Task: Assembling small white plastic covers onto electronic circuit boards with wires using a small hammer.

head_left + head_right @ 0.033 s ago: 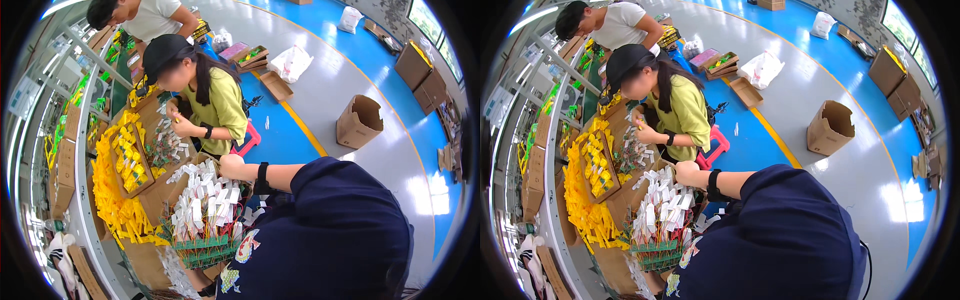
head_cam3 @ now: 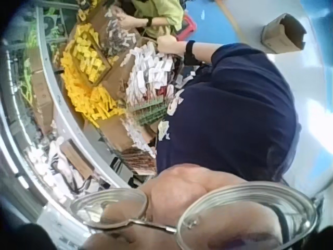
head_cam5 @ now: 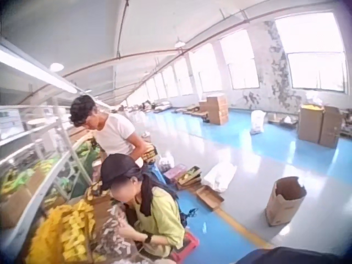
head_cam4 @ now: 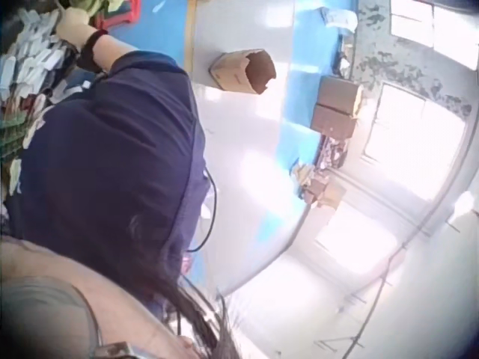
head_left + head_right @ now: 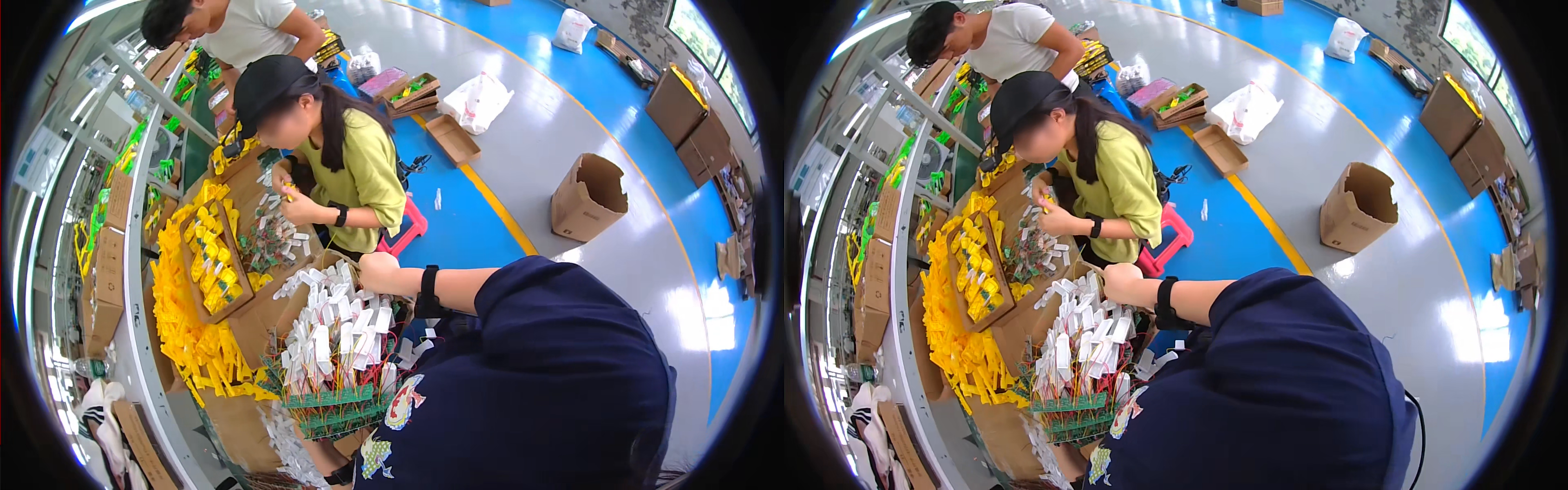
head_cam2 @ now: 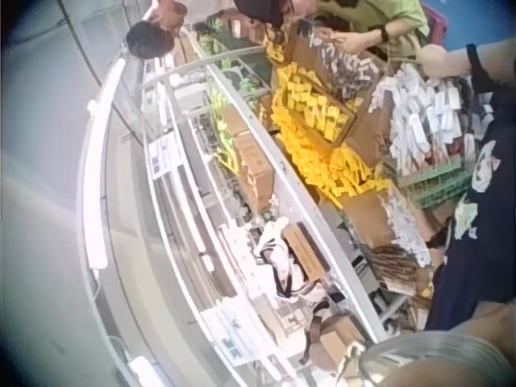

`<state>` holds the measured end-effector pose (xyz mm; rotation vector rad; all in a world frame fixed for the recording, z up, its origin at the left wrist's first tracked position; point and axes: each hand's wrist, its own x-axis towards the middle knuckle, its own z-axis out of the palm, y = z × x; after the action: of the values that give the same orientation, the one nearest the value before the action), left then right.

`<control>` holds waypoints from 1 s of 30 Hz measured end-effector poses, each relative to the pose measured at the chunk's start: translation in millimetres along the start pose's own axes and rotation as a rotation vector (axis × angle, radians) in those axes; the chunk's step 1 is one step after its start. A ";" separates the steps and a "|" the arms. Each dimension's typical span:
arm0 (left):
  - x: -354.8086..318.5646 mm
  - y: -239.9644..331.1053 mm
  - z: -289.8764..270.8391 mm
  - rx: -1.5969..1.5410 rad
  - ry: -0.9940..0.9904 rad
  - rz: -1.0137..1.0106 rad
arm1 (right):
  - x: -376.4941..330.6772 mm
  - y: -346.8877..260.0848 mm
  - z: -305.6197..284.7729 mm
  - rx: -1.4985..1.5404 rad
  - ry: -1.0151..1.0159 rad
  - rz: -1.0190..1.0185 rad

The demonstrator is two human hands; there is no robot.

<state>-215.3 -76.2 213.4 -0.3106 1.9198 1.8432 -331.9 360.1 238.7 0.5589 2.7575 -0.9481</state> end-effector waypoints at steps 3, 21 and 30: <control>-61.8 -74.1 -59.1 0.062 0.013 0.008 | 1.1 4.0 1.3 0.025 -0.025 0.027; -41.6 -19.9 53.1 -0.035 0.450 0.043 | 6.4 10.0 21.7 -0.025 -0.102 -0.087; 2.4 -21.4 133.3 -0.223 0.631 0.056 | 40.2 56.1 -5.6 0.004 -0.112 -0.157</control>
<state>-185.1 53.9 193.6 -1.0249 2.1125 2.1777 -346.3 416.1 200.7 0.2825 2.7303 -0.9859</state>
